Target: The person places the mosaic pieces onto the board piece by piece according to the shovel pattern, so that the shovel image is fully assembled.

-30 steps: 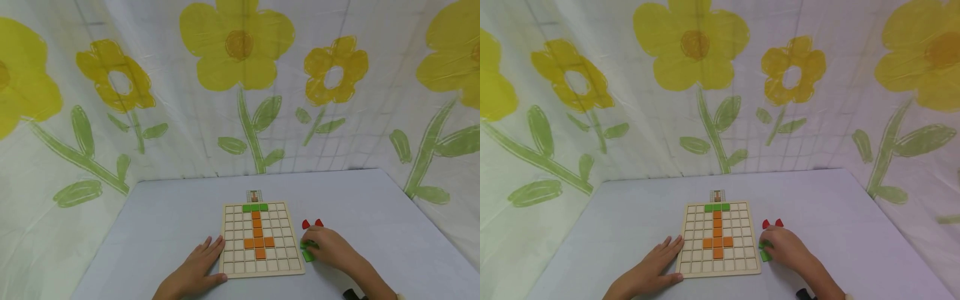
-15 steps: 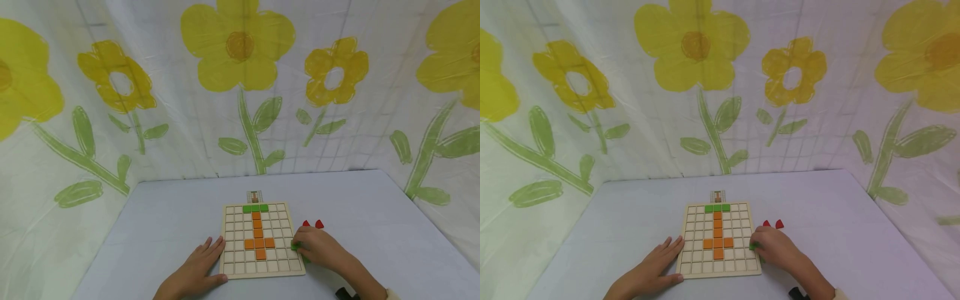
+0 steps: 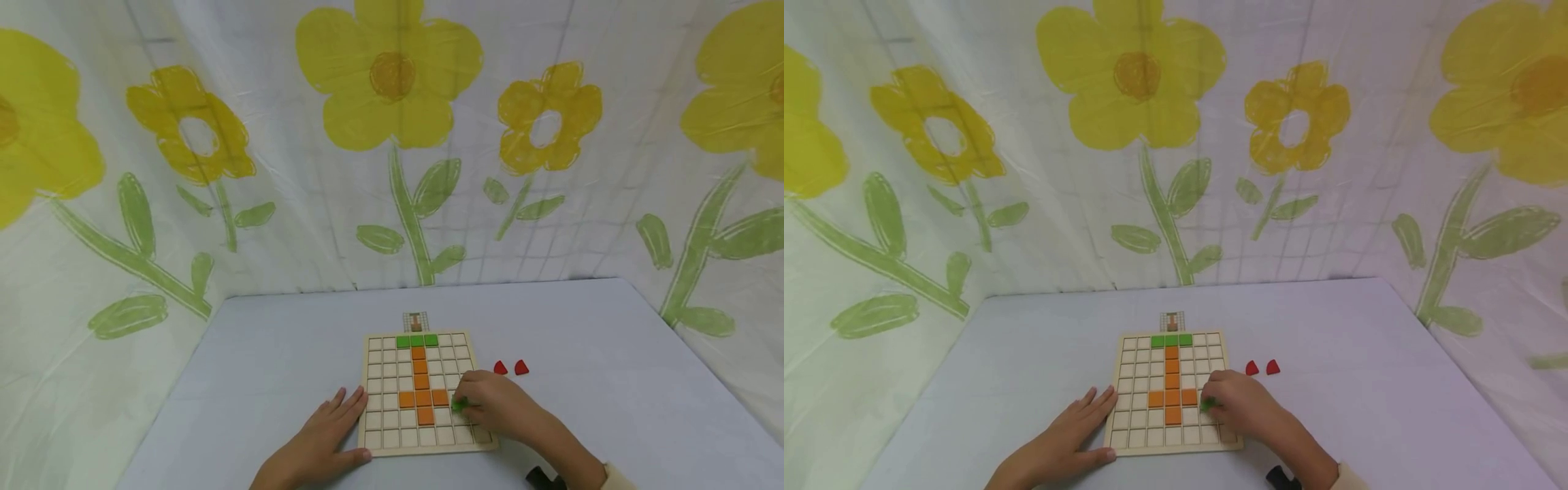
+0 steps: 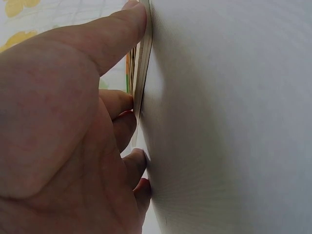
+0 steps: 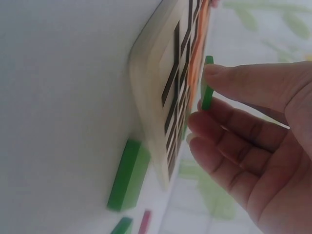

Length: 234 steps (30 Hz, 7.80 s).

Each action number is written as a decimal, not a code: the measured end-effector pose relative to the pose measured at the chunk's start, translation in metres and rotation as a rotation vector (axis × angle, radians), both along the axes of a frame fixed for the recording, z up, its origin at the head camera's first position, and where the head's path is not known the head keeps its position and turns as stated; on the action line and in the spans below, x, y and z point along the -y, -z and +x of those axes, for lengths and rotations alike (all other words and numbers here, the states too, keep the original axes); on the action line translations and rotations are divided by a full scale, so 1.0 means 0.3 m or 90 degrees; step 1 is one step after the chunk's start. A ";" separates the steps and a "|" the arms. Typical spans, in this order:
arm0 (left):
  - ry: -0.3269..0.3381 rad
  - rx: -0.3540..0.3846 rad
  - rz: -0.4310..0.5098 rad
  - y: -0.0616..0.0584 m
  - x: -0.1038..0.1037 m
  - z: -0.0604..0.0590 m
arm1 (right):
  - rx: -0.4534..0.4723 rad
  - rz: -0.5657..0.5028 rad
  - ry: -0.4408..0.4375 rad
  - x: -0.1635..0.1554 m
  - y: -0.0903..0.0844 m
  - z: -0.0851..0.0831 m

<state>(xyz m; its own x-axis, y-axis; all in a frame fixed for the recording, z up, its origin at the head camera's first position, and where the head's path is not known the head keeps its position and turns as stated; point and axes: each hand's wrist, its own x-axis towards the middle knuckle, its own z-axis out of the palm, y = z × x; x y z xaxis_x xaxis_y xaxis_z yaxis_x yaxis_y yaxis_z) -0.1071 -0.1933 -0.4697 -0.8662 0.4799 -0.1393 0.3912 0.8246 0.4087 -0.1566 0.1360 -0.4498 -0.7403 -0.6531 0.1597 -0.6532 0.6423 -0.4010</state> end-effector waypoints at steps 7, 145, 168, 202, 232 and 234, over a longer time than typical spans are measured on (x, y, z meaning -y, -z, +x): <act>-0.003 -0.002 -0.003 0.004 0.001 0.001 | -0.001 0.007 -0.024 0.068 -0.004 0.001; 0.005 -0.002 0.006 -0.003 0.003 0.002 | -0.018 0.027 0.008 -0.043 0.018 0.027; -0.003 0.004 0.002 -0.003 -0.001 0.005 | -0.033 0.047 -0.018 0.077 0.023 0.020; -0.006 0.008 -0.010 -0.001 -0.002 -0.003 | 0.009 0.130 0.198 -0.219 0.012 0.035; -0.011 0.016 0.000 -0.011 -0.005 0.001 | 0.043 0.042 0.070 -0.178 0.023 0.033; -0.013 0.017 -0.003 -0.008 -0.005 0.001 | 0.050 0.038 0.058 -0.168 0.016 0.036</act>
<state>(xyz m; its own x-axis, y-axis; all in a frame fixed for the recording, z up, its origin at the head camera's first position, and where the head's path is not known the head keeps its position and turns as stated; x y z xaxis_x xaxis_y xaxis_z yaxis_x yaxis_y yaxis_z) -0.1068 -0.1917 -0.4672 -0.8717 0.4613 -0.1654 0.3628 0.8344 0.4149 -0.1458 0.1863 -0.4545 -0.8056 -0.5892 0.0617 -0.5593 0.7221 -0.4071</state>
